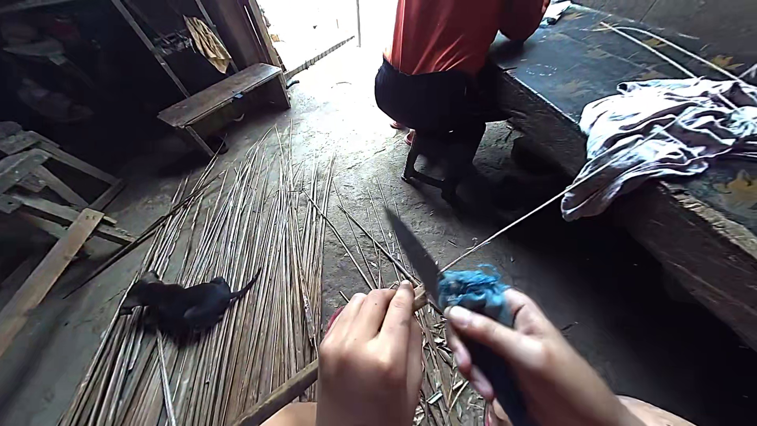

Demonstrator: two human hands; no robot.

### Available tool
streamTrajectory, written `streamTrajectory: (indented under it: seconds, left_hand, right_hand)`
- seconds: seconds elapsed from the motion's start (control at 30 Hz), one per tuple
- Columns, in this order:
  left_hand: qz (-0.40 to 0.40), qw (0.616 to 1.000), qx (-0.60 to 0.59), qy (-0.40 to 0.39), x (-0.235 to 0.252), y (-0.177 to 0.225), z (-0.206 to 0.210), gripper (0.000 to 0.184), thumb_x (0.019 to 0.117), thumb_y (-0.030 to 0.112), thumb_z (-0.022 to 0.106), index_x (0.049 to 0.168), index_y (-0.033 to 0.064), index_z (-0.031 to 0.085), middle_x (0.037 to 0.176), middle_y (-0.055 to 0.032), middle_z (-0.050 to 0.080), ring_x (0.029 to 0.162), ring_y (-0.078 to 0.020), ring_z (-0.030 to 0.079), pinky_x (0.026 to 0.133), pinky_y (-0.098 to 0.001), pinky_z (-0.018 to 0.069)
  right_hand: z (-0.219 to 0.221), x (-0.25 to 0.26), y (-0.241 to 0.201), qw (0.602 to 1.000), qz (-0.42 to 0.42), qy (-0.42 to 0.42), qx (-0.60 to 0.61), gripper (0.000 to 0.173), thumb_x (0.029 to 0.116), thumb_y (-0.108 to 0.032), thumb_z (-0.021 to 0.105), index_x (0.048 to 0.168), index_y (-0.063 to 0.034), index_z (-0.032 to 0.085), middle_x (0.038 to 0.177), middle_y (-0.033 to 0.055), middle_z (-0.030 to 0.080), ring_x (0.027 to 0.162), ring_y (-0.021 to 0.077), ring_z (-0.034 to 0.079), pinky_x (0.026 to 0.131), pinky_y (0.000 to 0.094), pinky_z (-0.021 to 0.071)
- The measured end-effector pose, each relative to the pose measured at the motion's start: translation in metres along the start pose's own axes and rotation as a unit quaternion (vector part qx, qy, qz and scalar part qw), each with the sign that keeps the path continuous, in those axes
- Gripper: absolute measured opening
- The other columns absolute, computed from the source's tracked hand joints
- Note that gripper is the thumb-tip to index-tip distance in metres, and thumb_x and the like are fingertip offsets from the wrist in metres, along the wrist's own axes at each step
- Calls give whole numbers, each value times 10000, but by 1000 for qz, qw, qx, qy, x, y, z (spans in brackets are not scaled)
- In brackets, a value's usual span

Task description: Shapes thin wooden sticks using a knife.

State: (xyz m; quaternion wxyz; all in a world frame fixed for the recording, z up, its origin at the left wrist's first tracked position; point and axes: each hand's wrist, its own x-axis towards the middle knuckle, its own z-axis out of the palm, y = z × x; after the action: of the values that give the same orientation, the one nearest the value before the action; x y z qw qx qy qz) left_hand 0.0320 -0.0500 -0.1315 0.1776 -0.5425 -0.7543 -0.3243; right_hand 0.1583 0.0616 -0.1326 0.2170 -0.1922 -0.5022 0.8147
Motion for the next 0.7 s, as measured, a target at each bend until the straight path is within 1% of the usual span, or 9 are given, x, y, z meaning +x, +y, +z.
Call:
streamTrajectory:
  seconds: [0.03, 0.07, 0.13, 0.27, 0.33, 0.4, 0.5, 0.53, 0.7]
  left_hand:
    - [-6, 1000, -15, -9, 1, 0, -1, 211, 867, 67, 614, 961, 16, 796, 820, -93, 742, 720, -158, 677, 670, -232, 522]
    - [-14, 999, -38, -22, 1, 0, -2, 213, 865, 66, 615, 967, 14, 795, 814, -90, 737, 704, -144, 671, 653, -227, 522]
    - [-35, 994, -92, -52, 0, 0, -5, 203, 866, 62, 625, 971, 18, 794, 781, -72, 720, 657, -102, 644, 612, -201, 508]
    - [-58, 982, -149, -96, -1, -1, -7, 184, 862, 54, 628, 948, 16, 786, 737, -57, 701, 597, -57, 596, 562, -180, 472]
    - [-63, 981, -154, -102, 0, 0, -8, 181, 862, 52, 628, 946, 16, 784, 744, -58, 708, 604, -47, 599, 571, -173, 474]
    - [-63, 981, -157, -99, 1, 1, -9, 182, 864, 48, 625, 945, 12, 784, 742, -58, 707, 606, -36, 597, 577, -160, 473]
    - [-61, 977, -177, -101, 2, 1, -10, 186, 864, 41, 618, 945, -9, 777, 739, -64, 706, 611, -29, 593, 582, -151, 466]
    - [-65, 974, -190, -108, 2, 0, -11, 187, 870, 43, 614, 949, -12, 774, 746, -62, 710, 620, -20, 597, 592, -146, 470]
    - [-89, 954, -246, -149, 6, -5, -16, 167, 879, 42, 606, 915, -30, 751, 713, -52, 686, 592, 27, 554, 572, -120, 449]
  right_hand:
    - [0, 0, 1, 1000, 1, -3, 10, 143, 994, -9, 478, 972, -110, 578, 663, -81, 668, 491, -22, 584, 459, 132, 492]
    - [-3, 1, 0, 1000, -8, 4, 13, 128, 994, -13, 484, 1008, -104, 573, 668, -79, 673, 491, -20, 588, 457, 132, 494]
    - [-15, 4, -10, 998, -37, 45, 7, 191, 993, -23, 473, 1151, -51, 576, 663, -78, 657, 480, -15, 578, 442, 133, 492]
    - [-32, 9, -21, 992, -76, 101, 19, 266, 978, -21, 414, 1189, -22, 576, 615, -69, 623, 436, -12, 545, 411, 128, 468]
    - [-32, 6, -18, 994, -72, 78, 12, 273, 981, -35, 433, 1217, -33, 570, 637, -88, 626, 456, -22, 552, 426, 127, 477]
    - [-28, -1, -12, 998, -57, 8, 3, 254, 998, -53, 484, 1235, -51, 576, 695, -113, 656, 512, -37, 580, 466, 127, 498]
    - [-20, -2, -2, 997, -37, -61, 14, 129, 1003, -37, 517, 1093, -94, 590, 721, -106, 676, 544, -39, 596, 495, 128, 500]
    - [-20, -1, -1, 997, -40, -57, 21, 115, 996, -36, 527, 1058, -102, 598, 714, -96, 682, 537, -34, 602, 489, 128, 502]
    - [-34, 5, -17, 994, -91, 54, 19, 226, 980, -43, 481, 1176, -39, 593, 660, -88, 652, 478, -24, 571, 440, 129, 487]
